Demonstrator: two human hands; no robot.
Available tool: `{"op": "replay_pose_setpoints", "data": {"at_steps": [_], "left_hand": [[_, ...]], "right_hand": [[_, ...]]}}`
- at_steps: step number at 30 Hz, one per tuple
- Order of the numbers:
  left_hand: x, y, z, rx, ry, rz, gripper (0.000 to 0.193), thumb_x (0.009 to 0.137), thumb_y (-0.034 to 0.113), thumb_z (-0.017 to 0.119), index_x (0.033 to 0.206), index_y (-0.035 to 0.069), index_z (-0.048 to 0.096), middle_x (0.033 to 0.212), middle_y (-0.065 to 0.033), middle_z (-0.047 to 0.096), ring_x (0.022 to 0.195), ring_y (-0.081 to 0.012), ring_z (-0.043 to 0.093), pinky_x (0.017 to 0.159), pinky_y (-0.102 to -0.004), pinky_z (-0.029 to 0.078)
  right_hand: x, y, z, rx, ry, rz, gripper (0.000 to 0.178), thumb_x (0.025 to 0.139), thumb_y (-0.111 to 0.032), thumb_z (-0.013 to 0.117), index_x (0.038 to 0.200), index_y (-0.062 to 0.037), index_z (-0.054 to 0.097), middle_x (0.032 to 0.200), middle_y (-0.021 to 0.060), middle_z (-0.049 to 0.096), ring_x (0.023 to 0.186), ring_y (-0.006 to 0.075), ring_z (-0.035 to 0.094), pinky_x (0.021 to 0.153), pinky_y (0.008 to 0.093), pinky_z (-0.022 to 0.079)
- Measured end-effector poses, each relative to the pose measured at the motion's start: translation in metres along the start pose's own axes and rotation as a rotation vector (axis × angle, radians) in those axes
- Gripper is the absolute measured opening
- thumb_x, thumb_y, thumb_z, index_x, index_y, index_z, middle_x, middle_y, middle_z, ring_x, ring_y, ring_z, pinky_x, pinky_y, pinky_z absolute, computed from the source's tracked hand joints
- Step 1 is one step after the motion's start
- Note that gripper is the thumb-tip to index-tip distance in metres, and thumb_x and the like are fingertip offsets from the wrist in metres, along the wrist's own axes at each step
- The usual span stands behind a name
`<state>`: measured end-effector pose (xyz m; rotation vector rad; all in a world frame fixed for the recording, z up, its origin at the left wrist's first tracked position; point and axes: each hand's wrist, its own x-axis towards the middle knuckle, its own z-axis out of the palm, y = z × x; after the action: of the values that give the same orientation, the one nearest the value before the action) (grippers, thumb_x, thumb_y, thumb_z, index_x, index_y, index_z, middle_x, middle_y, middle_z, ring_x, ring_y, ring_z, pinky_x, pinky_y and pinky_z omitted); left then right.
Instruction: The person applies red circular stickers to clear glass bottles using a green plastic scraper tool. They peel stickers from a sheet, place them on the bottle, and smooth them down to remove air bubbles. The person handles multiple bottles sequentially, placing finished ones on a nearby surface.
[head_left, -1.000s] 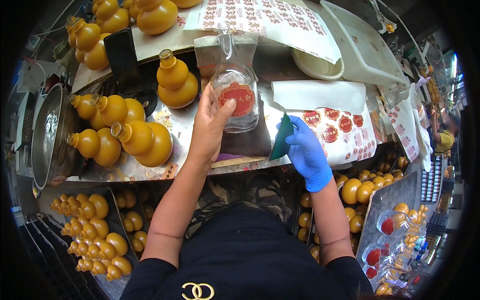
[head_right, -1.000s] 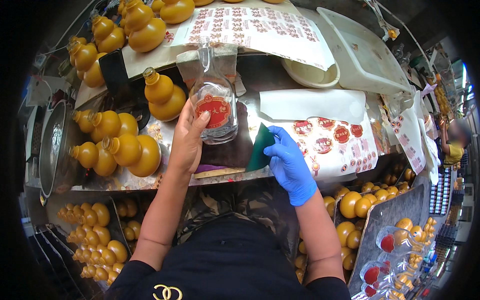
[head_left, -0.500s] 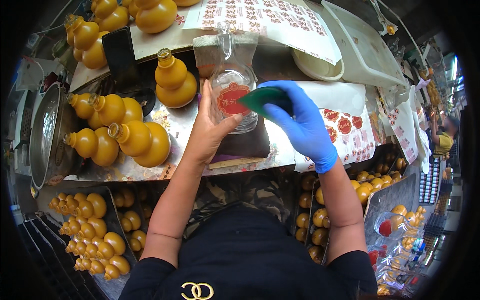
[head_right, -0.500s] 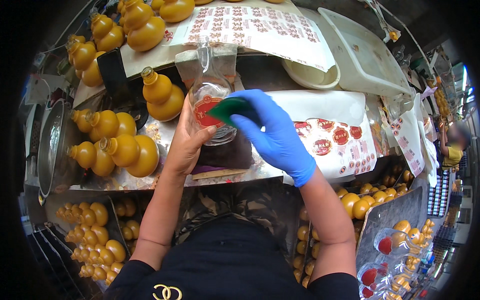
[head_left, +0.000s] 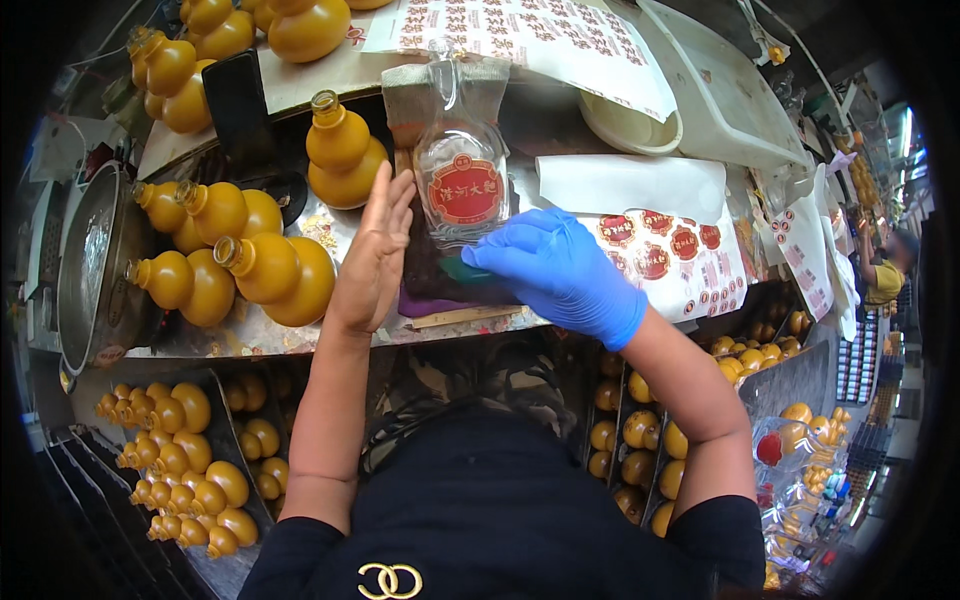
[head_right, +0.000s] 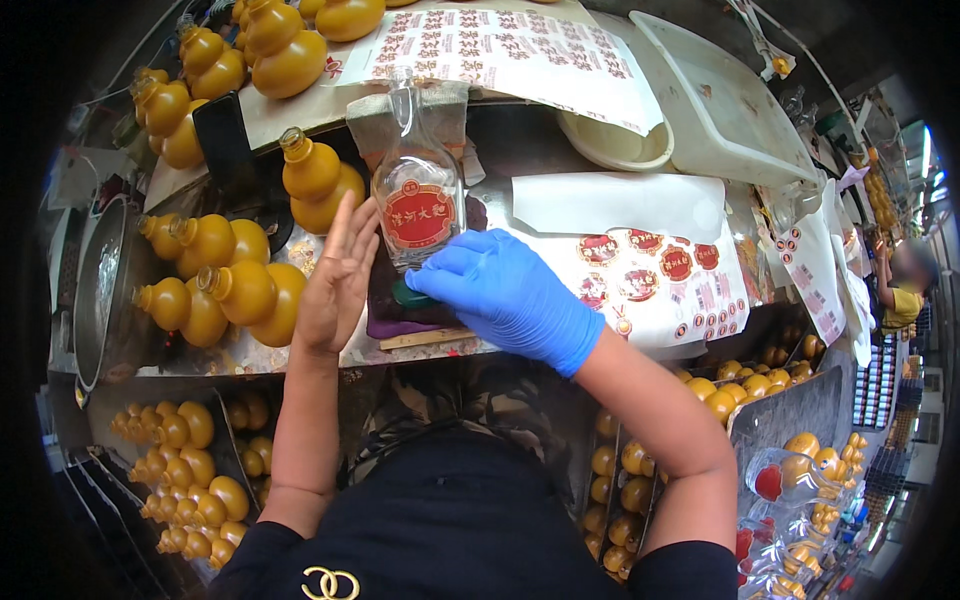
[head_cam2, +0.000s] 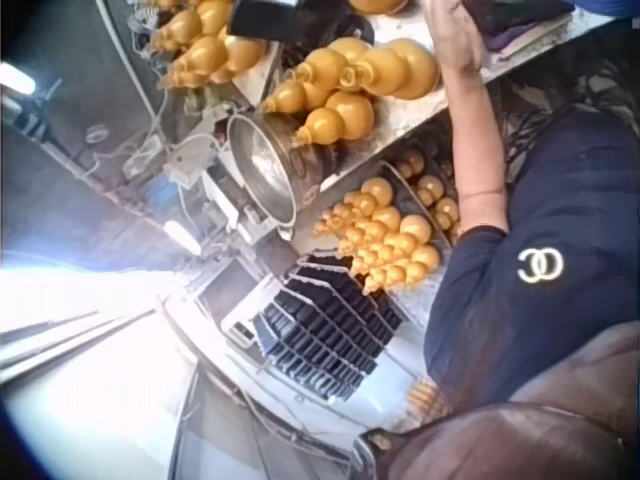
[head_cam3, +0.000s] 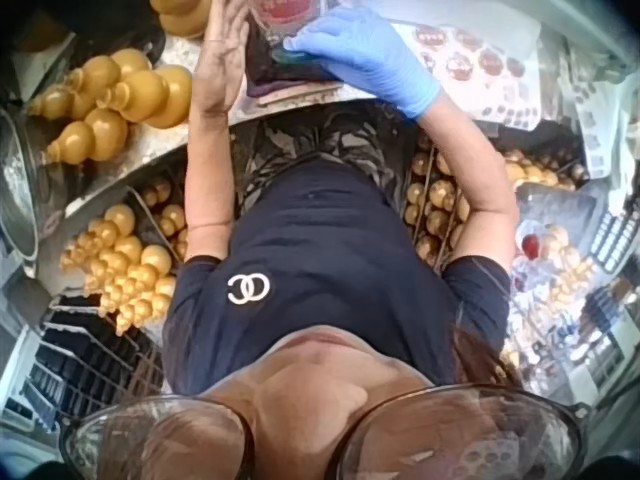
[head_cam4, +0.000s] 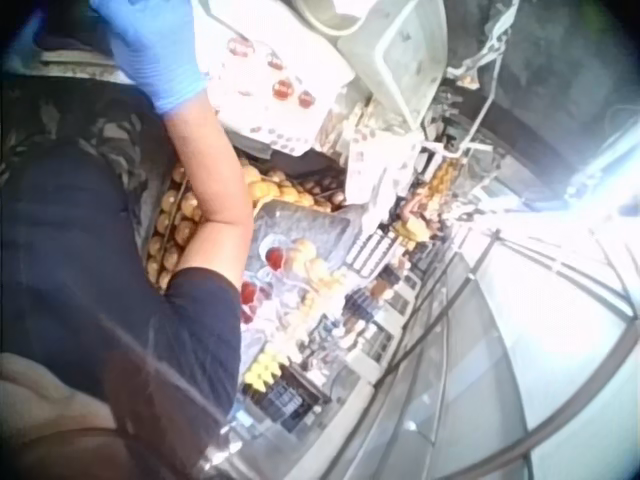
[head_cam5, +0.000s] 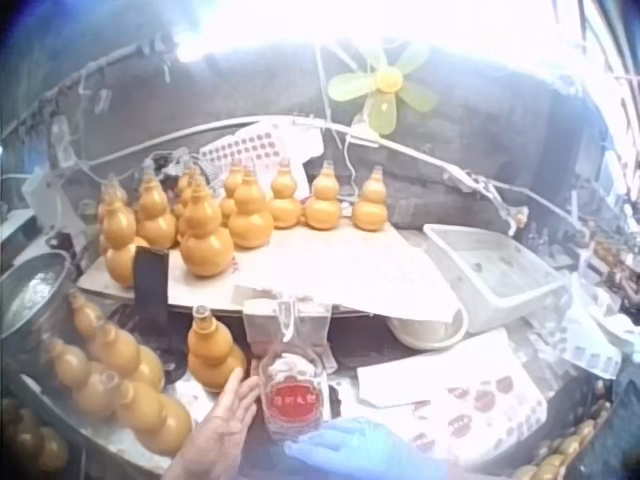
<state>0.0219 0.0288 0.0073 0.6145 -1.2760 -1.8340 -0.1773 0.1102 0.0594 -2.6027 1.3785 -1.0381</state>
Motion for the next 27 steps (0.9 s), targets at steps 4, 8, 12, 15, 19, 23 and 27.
{"op": "replay_pose_setpoints", "data": {"at_steps": [4,8,12,15,19,23,27], "left_hand": [[0.017,0.000,0.029,0.133,0.141,0.006,0.078,0.101,0.040,0.041,0.152,0.001,-0.001,0.153,-0.0188,0.023,0.141,-0.0273,0.027,0.115,-0.0349,0.022],[0.025,0.005,0.058,0.303,0.196,-0.014,0.082,0.100,0.055,0.036,0.153,0.006,-0.001,0.152,-0.0171,0.026,0.136,-0.0245,0.034,0.112,-0.0340,0.028],[0.031,-0.013,0.036,0.359,0.164,0.016,0.085,0.097,0.061,0.034,0.153,0.010,-0.003,0.150,-0.0215,0.029,0.135,-0.0284,0.037,0.110,-0.0360,0.031],[0.032,-0.014,0.029,0.312,0.122,-0.020,0.085,0.097,0.062,0.033,0.154,0.013,-0.006,0.151,-0.0231,0.026,0.136,-0.0299,0.036,0.111,-0.0370,0.030],[0.030,-0.008,0.028,0.269,0.110,-0.047,0.075,0.100,0.050,0.032,0.154,0.011,-0.002,0.154,-0.0187,0.022,0.139,-0.0270,0.032,0.113,-0.0358,0.027],[0.034,-0.006,0.021,0.187,0.083,-0.035,0.064,0.104,0.037,0.032,0.154,0.007,0.003,0.156,-0.0133,0.020,0.141,-0.0234,0.029,0.114,-0.0343,0.024],[0.036,-0.013,0.003,-0.089,0.034,-0.068,0.066,0.101,0.029,0.046,0.152,0.001,0.014,0.152,-0.0159,0.029,0.141,-0.0220,0.026,0.115,-0.0332,0.019]], "right_hand": [[0.007,-0.010,0.013,0.419,0.374,0.588,0.029,0.089,-0.017,0.067,0.110,-0.0015,0.053,0.094,0.0185,0.067,0.080,0.0283,0.069,0.071,0.0353,0.054],[0.006,0.013,0.040,0.437,0.474,0.713,0.035,0.090,-0.022,0.066,0.113,0.0004,0.051,0.094,0.0170,0.067,0.084,0.0218,0.068,0.073,0.0324,0.053],[-0.004,0.012,0.053,0.632,0.581,0.848,0.037,0.091,-0.025,0.066,0.114,0.0006,0.051,0.099,0.0133,0.066,0.086,0.0172,0.064,0.076,0.0298,0.051],[-0.010,0.014,0.055,0.725,0.604,0.969,0.038,0.091,-0.025,0.067,0.114,0.0007,0.051,0.099,0.0114,0.064,0.085,0.0149,0.061,0.076,0.0283,0.051],[-0.011,0.012,0.051,0.868,0.605,1.111,0.038,0.091,-0.027,0.067,0.114,0.0004,0.052,0.098,0.0107,0.064,0.084,0.0140,0.060,0.076,0.0274,0.051],[-0.037,0.024,0.061,0.699,0.484,1.213,0.040,0.091,-0.029,0.067,0.114,-0.0007,0.052,0.098,0.0096,0.063,0.086,0.0133,0.060,0.076,0.0258,0.050],[-0.007,0.003,0.031,0.306,0.620,0.644,0.026,0.088,-0.004,0.065,0.114,-0.0056,0.062,0.106,0.0079,0.065,0.090,0.0173,0.063,0.085,0.0296,0.048]]}}
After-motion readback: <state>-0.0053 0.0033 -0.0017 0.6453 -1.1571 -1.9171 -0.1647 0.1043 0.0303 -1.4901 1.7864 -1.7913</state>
